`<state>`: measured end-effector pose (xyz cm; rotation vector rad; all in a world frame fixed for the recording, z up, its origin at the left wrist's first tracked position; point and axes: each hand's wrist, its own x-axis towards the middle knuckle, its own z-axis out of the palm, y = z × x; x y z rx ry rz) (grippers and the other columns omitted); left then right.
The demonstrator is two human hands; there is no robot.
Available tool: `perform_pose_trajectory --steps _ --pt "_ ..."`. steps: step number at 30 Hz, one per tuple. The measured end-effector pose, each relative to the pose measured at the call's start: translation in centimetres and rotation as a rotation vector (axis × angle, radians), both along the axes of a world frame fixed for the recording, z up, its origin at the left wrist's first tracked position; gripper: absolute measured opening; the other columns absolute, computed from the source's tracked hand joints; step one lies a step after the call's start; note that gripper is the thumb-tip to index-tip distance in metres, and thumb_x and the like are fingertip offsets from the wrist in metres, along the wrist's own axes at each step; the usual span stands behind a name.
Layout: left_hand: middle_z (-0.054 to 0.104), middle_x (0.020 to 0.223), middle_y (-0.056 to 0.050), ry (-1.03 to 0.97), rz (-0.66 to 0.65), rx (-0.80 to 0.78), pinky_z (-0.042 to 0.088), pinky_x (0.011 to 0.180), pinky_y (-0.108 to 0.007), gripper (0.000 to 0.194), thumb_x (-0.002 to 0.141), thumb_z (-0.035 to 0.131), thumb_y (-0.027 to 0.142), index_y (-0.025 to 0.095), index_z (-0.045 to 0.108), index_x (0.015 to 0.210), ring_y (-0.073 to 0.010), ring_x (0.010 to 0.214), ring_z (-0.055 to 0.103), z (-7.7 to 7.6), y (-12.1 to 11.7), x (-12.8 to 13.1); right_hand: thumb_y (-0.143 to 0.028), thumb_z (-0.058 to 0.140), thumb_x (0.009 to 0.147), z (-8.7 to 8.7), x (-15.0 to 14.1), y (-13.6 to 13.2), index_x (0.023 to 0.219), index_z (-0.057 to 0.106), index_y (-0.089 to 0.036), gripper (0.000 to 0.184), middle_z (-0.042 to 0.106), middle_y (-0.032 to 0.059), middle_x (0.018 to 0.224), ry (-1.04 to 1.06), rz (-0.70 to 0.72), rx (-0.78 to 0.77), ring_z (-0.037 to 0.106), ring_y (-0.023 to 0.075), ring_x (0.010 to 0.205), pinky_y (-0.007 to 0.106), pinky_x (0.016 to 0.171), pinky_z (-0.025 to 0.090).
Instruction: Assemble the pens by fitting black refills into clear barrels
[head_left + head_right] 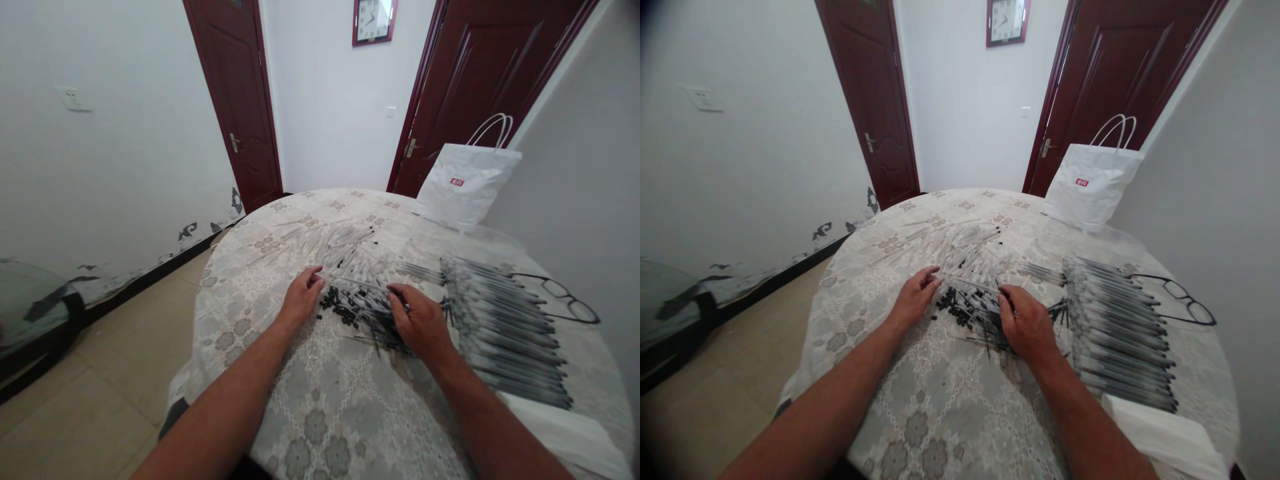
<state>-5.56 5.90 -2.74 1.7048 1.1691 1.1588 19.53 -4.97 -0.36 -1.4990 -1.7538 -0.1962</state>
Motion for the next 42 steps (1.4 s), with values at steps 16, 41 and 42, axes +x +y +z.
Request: perform_pose_trajectory --steps 16,41,42 --pt "0.068 0.077 0.0 0.101 -0.048 -0.005 0.044 0.061 -0.027 0.009 0.088 0.051 0.03 0.023 0.055 0.092 -0.0129 0.059 0.058 0.2 0.0 -0.4 -0.027 0.05 0.095 0.2 -0.5 -0.3 0.108 0.066 -0.016 0.023 0.073 0.0098 0.102 -0.005 0.019 -0.017 0.07 0.0222 0.092 0.033 0.086 0.054" --pt "0.071 0.105 -0.015 -0.473 -0.069 -0.401 0.061 0.064 -0.027 0.022 0.075 0.075 0.023 0.013 0.06 0.087 -0.023 0.087 0.074 0.8 -0.2 -0.4 -0.029 0.049 0.095 0.1 -0.6 -0.2 0.109 0.066 -0.017 0.025 0.073 0.0107 0.103 -0.013 0.029 -0.038 0.07 0.0231 0.092 0.035 0.084 0.055" --pt "0.072 0.099 -0.014 -0.493 -0.07 -0.415 0.061 0.068 -0.028 0.022 0.075 0.076 0.022 0.013 0.06 0.086 -0.022 0.086 0.074 0.8 -0.2 -0.4 -0.029 0.049 0.095 0.1 -0.6 -0.2 0.109 0.066 -0.017 0.025 0.073 0.0107 0.103 -0.016 0.029 -0.039 0.07 0.0231 0.093 0.035 0.085 0.055"
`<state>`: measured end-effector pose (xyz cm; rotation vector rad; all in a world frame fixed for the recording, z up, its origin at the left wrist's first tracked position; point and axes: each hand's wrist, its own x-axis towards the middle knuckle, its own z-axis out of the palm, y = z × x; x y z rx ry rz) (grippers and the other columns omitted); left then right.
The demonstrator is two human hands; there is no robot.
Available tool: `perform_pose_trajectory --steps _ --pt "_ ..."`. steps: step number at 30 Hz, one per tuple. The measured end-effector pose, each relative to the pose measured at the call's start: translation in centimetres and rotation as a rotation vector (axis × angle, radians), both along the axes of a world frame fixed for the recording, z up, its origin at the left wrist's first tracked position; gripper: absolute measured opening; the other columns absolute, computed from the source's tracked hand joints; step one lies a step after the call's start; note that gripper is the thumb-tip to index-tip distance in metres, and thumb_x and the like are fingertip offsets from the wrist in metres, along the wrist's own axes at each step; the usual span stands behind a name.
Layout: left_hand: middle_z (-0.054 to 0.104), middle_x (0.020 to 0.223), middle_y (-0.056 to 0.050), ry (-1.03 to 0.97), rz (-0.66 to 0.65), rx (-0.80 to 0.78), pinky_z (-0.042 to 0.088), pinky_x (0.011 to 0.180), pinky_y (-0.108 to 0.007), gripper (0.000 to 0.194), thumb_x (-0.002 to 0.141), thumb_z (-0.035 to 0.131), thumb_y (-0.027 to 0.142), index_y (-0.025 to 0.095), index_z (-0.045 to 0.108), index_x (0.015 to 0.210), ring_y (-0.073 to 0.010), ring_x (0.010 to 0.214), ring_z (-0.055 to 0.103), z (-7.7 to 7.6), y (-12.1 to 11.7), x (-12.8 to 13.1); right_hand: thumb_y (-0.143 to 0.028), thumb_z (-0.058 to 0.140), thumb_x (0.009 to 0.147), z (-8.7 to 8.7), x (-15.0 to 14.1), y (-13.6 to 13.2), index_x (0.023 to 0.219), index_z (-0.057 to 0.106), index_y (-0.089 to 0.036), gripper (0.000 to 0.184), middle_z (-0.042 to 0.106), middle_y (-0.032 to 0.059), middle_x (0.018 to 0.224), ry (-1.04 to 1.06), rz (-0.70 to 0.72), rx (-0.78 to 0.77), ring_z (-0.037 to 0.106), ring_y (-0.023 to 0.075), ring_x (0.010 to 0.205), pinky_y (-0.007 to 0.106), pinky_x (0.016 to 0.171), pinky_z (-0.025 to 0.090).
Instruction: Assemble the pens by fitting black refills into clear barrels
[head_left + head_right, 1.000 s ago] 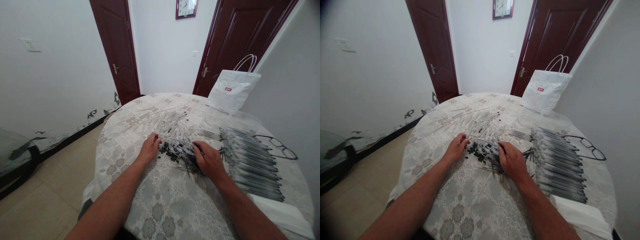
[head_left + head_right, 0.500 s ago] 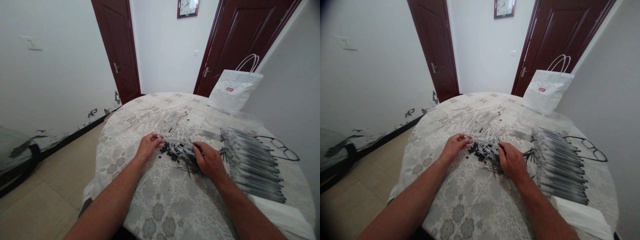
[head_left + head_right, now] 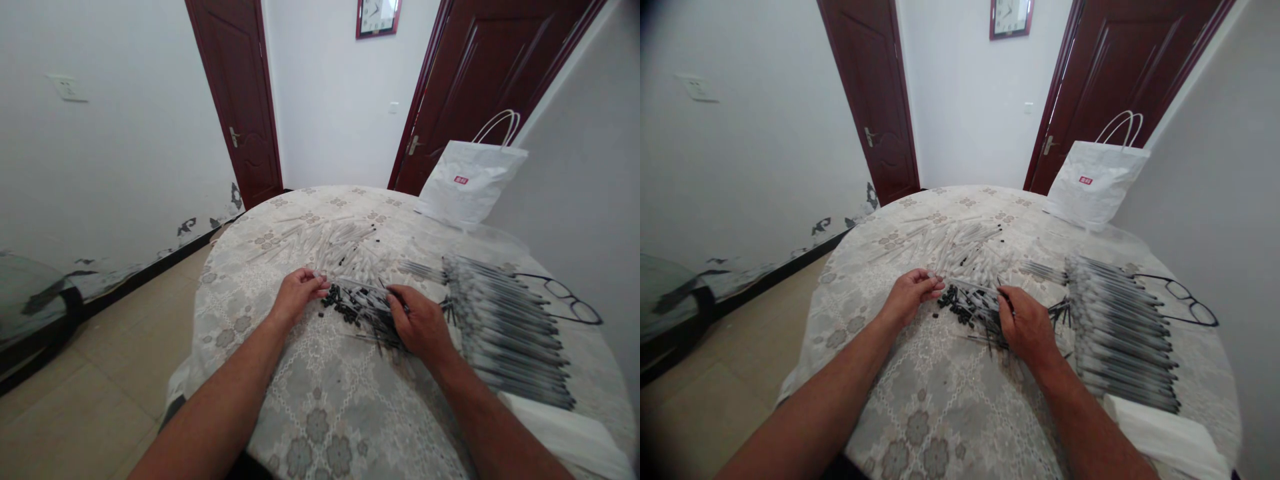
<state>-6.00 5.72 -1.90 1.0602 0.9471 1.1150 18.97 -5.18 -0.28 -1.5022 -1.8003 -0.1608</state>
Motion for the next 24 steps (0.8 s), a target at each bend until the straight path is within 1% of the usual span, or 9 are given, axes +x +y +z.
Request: perform_pose_trajectory --steps 3,7,9,11,13,16,19,22,24 --pt "0.073 0.093 -0.012 -0.056 -0.003 -0.023 0.061 0.075 -0.031 0.023 0.076 0.075 0.022 0.014 0.057 0.089 -0.0203 0.084 0.074 0.0 0.1 0.0 -0.029 0.05 0.095 -0.1 0.0 0.0 0.11 0.066 -0.017 0.025 0.073 0.0104 0.103 -0.005 -0.003 -0.004 0.07 0.0231 0.093 0.035 0.086 0.054" --pt "0.073 0.093 -0.011 -0.069 -0.022 -0.054 0.061 0.072 -0.032 0.029 0.08 0.071 0.029 0.018 0.052 0.098 -0.0208 0.08 0.075 0.3 -0.1 0.1 -0.029 0.049 0.096 -0.1 0.0 0.0 0.109 0.065 -0.017 0.024 0.073 0.0099 0.103 -0.003 -0.004 -0.009 0.07 0.0228 0.094 0.035 0.086 0.054" --pt "0.073 0.095 -0.011 -0.057 -0.04 -0.066 0.06 0.067 -0.031 0.031 0.081 0.071 0.034 0.019 0.05 0.1 -0.0215 0.081 0.075 0.5 -0.3 0.1 -0.029 0.049 0.096 -0.1 0.0 0.0 0.11 0.065 -0.018 0.024 0.073 0.0099 0.103 -0.008 -0.002 -0.003 0.07 0.023 0.094 0.036 0.087 0.054" --pt "0.071 0.104 -0.011 -0.047 -0.049 -0.052 0.058 0.058 -0.027 0.033 0.08 0.071 0.037 0.02 0.051 0.1 -0.0217 0.081 0.074 0.5 -0.3 0.1 -0.029 0.049 0.096 -0.2 0.0 0.0 0.11 0.066 -0.018 0.025 0.073 0.0101 0.104 -0.013 0.002 0.002 0.07 0.0233 0.094 0.036 0.086 0.055" --pt "0.068 0.11 -0.01 -0.041 -0.031 -0.013 0.051 0.047 -0.02 0.035 0.076 0.074 0.038 0.019 0.054 0.098 -0.0186 0.076 0.073 0.4 -0.3 0.0 -0.03 0.049 0.096 -0.2 -0.1 0.1 0.109 0.066 -0.018 0.025 0.073 0.0102 0.104 -0.012 0.008 0.003 0.07 0.0235 0.093 0.036 0.084 0.055" --pt "0.068 0.093 -0.004 -0.071 0.012 0.016 0.039 0.039 -0.015 0.033 0.072 0.078 0.035 0.017 0.06 0.093 -0.0096 0.06 0.064 0.2 0.0 -0.2 -0.03 0.049 0.096 -0.4 -0.3 0.1 0.109 0.066 -0.019 0.025 0.073 0.0099 0.103 -0.004 0.018 0.003 0.07 0.023 0.092 0.036 0.085 0.055" --pt "0.064 0.079 -0.001 -0.173 -0.019 -0.044 0.045 0.046 -0.016 0.031 0.07 0.081 0.03 0.015 0.063 0.091 -0.0076 0.058 0.06 0.5 0.0 -0.3 -0.03 0.049 0.096 -0.5 -0.7 0.0 0.11 0.066 -0.019 0.024 0.073 0.0096 0.103 0.006 0.035 0.007 0.07 0.0224 0.092 0.035 0.086 0.054" --pt "0.067 0.082 -0.001 -0.268 -0.067 -0.103 0.055 0.06 -0.022 0.036 0.07 0.081 0.024 0.018 0.062 0.101 -0.0097 0.066 0.064 1.0 -0.4 -0.2 -0.03 0.049 0.097 -0.5 -1.3 -0.2 0.111 0.065 -0.02 0.024 0.073 0.0087 0.1 0.017 0.059 -0.002 0.069 0.0216 0.089 0.034 0.083 0.054" --pt "0.068 0.085 -0.002 -0.311 -0.082 -0.12 0.058 0.068 -0.026 0.038 0.072 0.08 0.022 0.019 0.061 0.105 -0.0113 0.07 0.067 1.2 -0.7 -0.1 -0.029 0.048 0.097 -0.4 -1.6 -0.3 0.111 0.065 -0.02 0.023 0.072 0.0079 0.097 0.03 0.072 -0.007 0.069 0.0209 0.086 0.033 0.081 0.054"
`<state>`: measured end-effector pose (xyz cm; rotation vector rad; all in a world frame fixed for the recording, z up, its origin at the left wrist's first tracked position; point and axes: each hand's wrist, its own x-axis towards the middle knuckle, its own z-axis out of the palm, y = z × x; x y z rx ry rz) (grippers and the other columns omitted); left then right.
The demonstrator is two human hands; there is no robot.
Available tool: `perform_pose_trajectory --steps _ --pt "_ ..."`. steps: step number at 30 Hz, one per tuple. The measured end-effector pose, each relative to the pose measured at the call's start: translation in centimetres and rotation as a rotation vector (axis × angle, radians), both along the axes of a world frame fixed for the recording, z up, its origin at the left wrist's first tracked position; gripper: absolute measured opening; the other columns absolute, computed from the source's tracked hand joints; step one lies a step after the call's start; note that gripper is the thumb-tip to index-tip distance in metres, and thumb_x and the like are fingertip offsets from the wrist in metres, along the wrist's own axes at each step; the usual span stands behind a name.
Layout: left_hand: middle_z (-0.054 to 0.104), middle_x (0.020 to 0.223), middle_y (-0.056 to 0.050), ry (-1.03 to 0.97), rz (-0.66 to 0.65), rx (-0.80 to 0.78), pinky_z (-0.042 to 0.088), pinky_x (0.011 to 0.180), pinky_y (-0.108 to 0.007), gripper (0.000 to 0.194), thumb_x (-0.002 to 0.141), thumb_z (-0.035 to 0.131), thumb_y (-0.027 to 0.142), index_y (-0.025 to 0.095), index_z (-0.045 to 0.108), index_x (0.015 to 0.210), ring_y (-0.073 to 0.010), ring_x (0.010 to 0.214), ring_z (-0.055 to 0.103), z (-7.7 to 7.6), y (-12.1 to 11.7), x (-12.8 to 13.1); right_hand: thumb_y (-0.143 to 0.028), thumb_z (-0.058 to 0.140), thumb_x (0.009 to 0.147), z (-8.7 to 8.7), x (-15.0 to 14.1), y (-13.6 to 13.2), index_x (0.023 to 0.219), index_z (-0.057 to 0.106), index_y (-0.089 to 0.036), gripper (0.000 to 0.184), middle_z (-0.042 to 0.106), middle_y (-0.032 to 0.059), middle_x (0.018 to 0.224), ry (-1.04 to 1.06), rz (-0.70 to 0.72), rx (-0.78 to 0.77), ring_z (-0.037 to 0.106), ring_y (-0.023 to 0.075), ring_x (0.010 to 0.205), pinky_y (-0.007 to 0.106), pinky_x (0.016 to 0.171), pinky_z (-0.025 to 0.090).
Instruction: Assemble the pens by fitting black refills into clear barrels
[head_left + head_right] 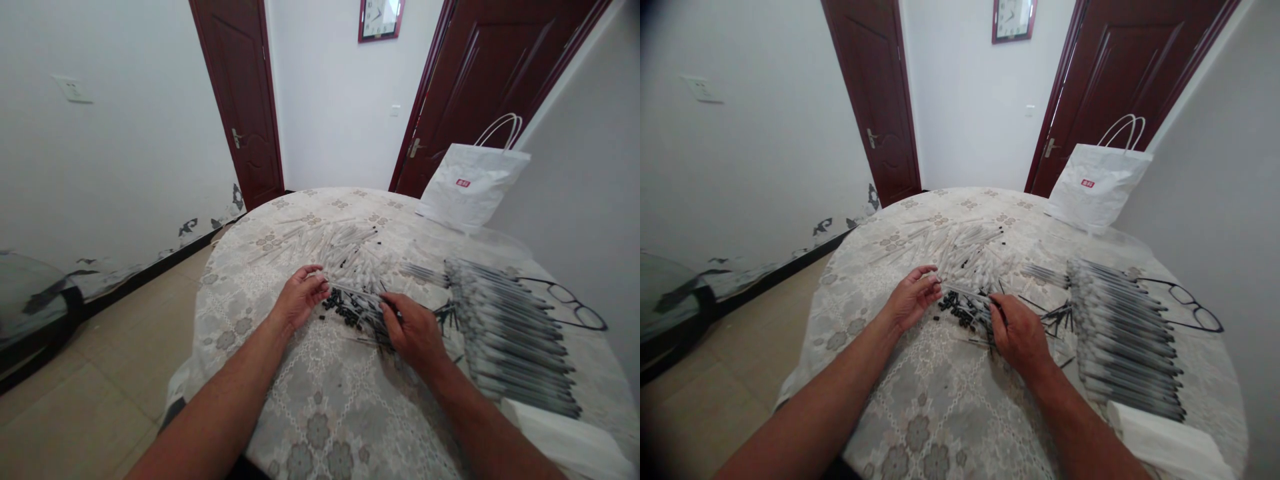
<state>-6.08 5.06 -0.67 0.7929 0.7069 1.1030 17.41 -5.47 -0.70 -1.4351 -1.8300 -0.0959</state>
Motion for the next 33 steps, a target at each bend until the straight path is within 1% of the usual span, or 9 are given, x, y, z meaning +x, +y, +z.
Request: perform_pose_trajectory --steps 3,7,13,17,20,23,28,33 --pt "0.069 0.085 -0.003 -0.035 -0.009 -0.013 0.06 0.075 -0.029 0.032 0.074 0.079 0.022 0.016 0.062 0.1 -0.0139 0.076 0.07 -0.15 -0.07 0.19 -0.03 0.049 0.097 0.15 -0.09 -0.11 0.111 0.065 -0.021 0.023 0.072 0.0074 0.097 0.024 -0.01 0.015 0.069 0.0205 0.085 0.033 0.08 0.055" --pt "0.07 0.087 -0.005 -0.034 -0.013 -0.011 0.06 0.076 -0.029 0.03 0.075 0.079 0.023 0.016 0.062 0.099 -0.015 0.079 0.071 -0.53 0.12 0.25 -0.029 0.05 0.096 0.29 0.12 -0.18 0.11 0.065 -0.02 0.022 0.072 0.0072 0.098 0.034 -0.012 0.049 0.069 0.0202 0.086 0.032 0.081 0.055" --pt "0.072 0.083 -0.006 0.043 -0.04 0.036 0.061 0.073 -0.028 0.028 0.076 0.078 0.024 0.015 0.063 0.098 -0.0162 0.078 0.072 -0.39 -0.24 0.49 -0.029 0.05 0.096 0.22 0.06 -0.11 0.11 0.065 -0.02 0.022 0.073 0.0075 0.098 0.005 -0.021 0.043 0.069 0.0208 0.086 0.033 0.081 0.055" --pt "0.073 0.083 -0.007 0.124 -0.026 0.068 0.061 0.069 -0.029 0.029 0.076 0.078 0.024 0.014 0.063 0.098 -0.0165 0.073 0.072 -0.29 -0.49 0.71 -0.029 0.05 0.097 -0.03 0.09 0.08 0.111 0.065 -0.019 0.023 0.073 0.0076 0.097 -0.018 -0.005 0.025 0.07 0.0207 0.086 0.033 0.082 0.055" --pt "0.073 0.082 -0.007 0.141 -0.027 0.079 0.061 0.07 -0.029 0.028 0.076 0.078 0.025 0.014 0.064 0.097 -0.0168 0.073 0.072 -0.26 -0.45 0.63 -0.03 0.049 0.097 -0.16 0.21 0.19 0.11 0.065 -0.019 0.023 0.073 0.008 0.099 -0.025 0.024 0.005 0.07 0.0207 0.087 0.032 0.082 0.055" --pt "0.072 0.082 -0.007 0.141 -0.042 0.077 0.061 0.071 -0.03 0.029 0.075 0.079 0.025 0.014 0.064 0.097 -0.0176 0.074 0.072 -0.28 -0.34 0.47 -0.032 0.048 0.098 -0.16 0.3 0.22 0.108 0.065 -0.019 0.023 0.073 0.0084 0.099 -0.024 0.022 -0.016 0.07 0.0208 0.087 0.031 0.081 0.054" --pt "0.072 0.082 -0.008 0.159 -0.045 0.078 0.061 0.073 -0.031 0.029 0.075 0.078 0.024 0.012 0.065 0.098 -0.0179 0.074 0.072 -0.55 -0.35 0.4 -0.035 0.045 0.099 -0.01 0.25 0.2 0.106 0.065 -0.019 0.026 0.073 0.007 0.089 0.002 0.004 -0.094 0.07 0.0203 0.08 0.029 0.076 0.052" --pt "0.073 0.083 -0.009 0.175 -0.029 0.084 0.061 0.074 -0.033 0.029 0.076 0.078 0.026 0.012 0.065 0.098 -0.0181 0.074 0.072 -0.93 -0.46 0.56 -0.04 0.043 0.1 0.77 -0.4 -0.11 0.103 0.064 -0.02 0.029 0.07 0.003 0.077 0.088 -0.014 -0.259 0.067 0.0186 0.07 0.028 0.069 0.048"
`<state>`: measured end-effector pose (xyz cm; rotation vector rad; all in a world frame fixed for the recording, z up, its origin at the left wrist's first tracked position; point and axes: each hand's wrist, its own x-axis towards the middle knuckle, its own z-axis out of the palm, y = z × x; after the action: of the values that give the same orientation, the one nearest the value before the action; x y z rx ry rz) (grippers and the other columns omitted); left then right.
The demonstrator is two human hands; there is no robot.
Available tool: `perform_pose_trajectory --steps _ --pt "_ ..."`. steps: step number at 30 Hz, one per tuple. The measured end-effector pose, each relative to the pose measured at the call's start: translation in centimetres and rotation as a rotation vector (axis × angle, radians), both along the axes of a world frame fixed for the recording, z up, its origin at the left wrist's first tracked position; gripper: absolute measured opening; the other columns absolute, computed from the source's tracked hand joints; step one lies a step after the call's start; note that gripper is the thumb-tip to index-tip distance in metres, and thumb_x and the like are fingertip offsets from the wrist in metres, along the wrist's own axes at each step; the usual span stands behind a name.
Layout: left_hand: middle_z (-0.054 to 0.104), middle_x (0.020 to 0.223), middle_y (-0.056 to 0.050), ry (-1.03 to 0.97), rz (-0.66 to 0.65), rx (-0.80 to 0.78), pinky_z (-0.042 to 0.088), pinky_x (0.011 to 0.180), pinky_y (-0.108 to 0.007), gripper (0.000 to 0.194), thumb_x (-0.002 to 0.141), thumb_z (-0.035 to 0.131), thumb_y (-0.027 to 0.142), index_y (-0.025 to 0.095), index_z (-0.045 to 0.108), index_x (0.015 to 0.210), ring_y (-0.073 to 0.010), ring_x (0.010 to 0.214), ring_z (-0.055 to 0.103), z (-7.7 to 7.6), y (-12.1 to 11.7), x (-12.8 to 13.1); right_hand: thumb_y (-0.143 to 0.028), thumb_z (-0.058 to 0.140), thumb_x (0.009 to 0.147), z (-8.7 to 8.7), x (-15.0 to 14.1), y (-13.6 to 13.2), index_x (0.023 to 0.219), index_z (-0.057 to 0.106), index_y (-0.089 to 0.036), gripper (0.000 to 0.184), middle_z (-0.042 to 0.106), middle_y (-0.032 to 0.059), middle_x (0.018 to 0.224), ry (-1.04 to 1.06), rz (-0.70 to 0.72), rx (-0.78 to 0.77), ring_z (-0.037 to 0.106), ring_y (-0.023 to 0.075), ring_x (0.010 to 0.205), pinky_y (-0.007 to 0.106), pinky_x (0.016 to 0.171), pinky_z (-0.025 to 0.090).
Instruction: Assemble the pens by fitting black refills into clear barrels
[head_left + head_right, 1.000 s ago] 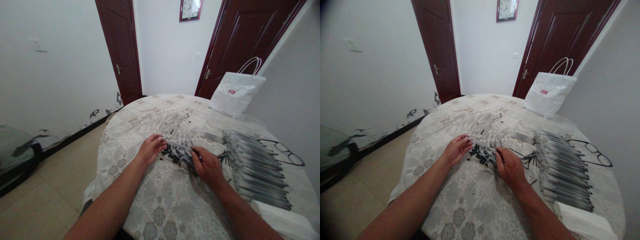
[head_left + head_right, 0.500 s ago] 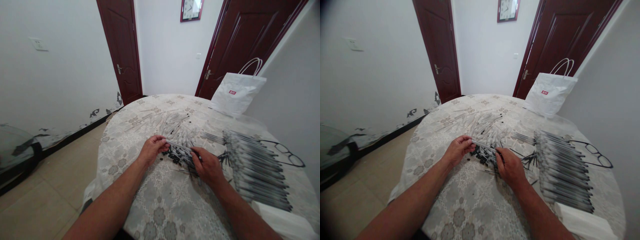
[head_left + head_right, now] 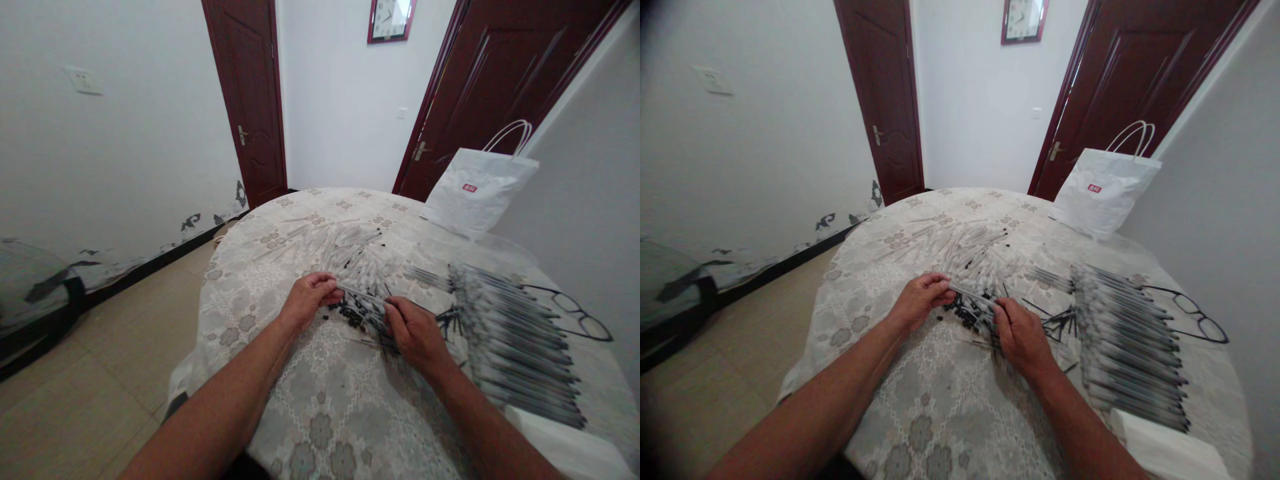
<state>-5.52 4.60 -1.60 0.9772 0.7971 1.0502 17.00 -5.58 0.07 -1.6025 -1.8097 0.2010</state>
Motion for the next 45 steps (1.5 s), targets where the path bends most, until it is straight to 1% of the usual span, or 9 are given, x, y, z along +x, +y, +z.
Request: perform_pose_trajectory --steps 5,9,12,16,18,29,33,38,45 --pt "0.073 0.082 -0.008 -0.012 0.01 -0.002 0.061 0.076 -0.034 0.029 0.076 0.077 0.027 0.013 0.065 0.098 -0.018 0.074 0.072 0.2 -0.2 0.1 -0.049 0.035 0.102 0.3 -0.6 -0.3 0.08 0.06 -0.022 0.042 0.062 -0.0025 0.06 0.217 -0.014 -0.208 0.059 0.0143 0.055 0.025 0.058 0.042" --pt "0.073 0.082 -0.008 0.006 -0.002 0.011 0.061 0.076 -0.033 0.03 0.076 0.077 0.029 0.013 0.064 0.098 -0.0179 0.074 0.072 0.5 -0.3 0.3 -0.051 0.031 0.102 -0.2 -0.4 0.0 0.078 0.058 -0.021 0.047 0.06 -0.0031 0.058 0.32 -0.022 -0.289 0.056 0.0135 0.051 0.024 0.053 0.039" --pt "0.073 0.081 -0.007 0.018 0.023 0.046 0.06 0.078 -0.034 0.032 0.078 0.076 0.034 0.013 0.063 0.099 -0.0187 0.076 0.073 0.4 -0.1 0.5 -0.044 0.033 0.103 -0.1 -0.3 0.2 0.08 0.06 -0.021 0.042 0.064 -0.0005 0.067 0.218 -0.004 -0.197 0.06 0.015 0.063 0.025 0.061 0.043" --pt "0.074 0.081 -0.007 0.04 0.014 0.067 0.06 0.079 -0.036 0.036 0.076 0.077 0.037 0.014 0.062 0.099 -0.0198 0.076 0.074 0.2 0.2 0.4 -0.031 0.047 0.1 0.6 -0.9 0.3 0.107 0.064 -0.019 0.022 0.069 0.0063 0.1 0.025 0.027 0.051 0.062 0.0187 0.094 0.029 0.086 0.045" --pt "0.074 0.08 -0.006 0.054 -0.022 0.074 0.06 0.078 -0.037 0.037 0.076 0.077 0.039 0.014 0.061 0.099 -0.0205 0.075 0.074 0.3 0.1 0.3 -0.027 0.05 0.098 0.8 -1.4 0.2 0.109 0.064 -0.018 0.02 0.067 0.0081 0.103 -0.086 0.05 0.104 0.06 0.0199 0.097 0.031 0.09 0.044" --pt "0.075 0.08 -0.006 0.242 -0.311 0.266 0.058 0.071 -0.032 0.034 0.075 0.076 0.04 0.015 0.064 0.094 -0.0208 0.075 0.072 1.6 -2.0 0.7 -0.029 0.051 0.098 2.9 -1.6 0.0 0.094 0.065 -0.021 0.017 0.062 0.0057 0.096 -0.555 0.038 -0.121 0.056 0.0192 0.096 0.028 0.084 0.041" --pt "0.075 0.085 -0.006 0.329 -0.132 0.317 0.056 0.068 -0.031 0.033 0.082 0.066 0.048 0.017 0.065 0.093 -0.0196 0.071 0.072 1.5 -1.6 0.4 -0.028 0.047 0.1 3.9 2.0 1.6 0.106 0.062 -0.02 0.019 0.062 0.006 0.102 -0.656 -0.111 -0.204 0.059 0.0171 0.095 0.025 0.082 0.041" --pt "0.073 0.081 -0.003 0.465 0.077 0.431 0.052 0.066 -0.027 0.031 0.087 0.058 0.048 0.018 0.064 0.087 -0.0162 0.064 0.069 1.4 -0.9 -0.4 -0.021 0.045 0.098 4.6 7.4 5.6 0.11 0.063 -0.016 0.023 0.064 0.0124 0.108 -0.818 -0.341 -0.375 0.062 0.0203 0.1 0.026 0.084 0.042" --pt "0.069 0.069 0.001 0.673 0.135 0.601 0.048 0.066 -0.026 0.028 0.091 0.053 0.046 0.022 0.066 0.087 -0.0168 0.065 0.067 0.7 -0.7 -0.7 -0.01 0.043 0.095 1.8 9.3 9.3 0.112 0.066 -0.012 0.029 0.066 0.0185 0.111 -0.86 -0.395 -0.482 0.065 0.0222 0.103 0.029 0.088 0.046"
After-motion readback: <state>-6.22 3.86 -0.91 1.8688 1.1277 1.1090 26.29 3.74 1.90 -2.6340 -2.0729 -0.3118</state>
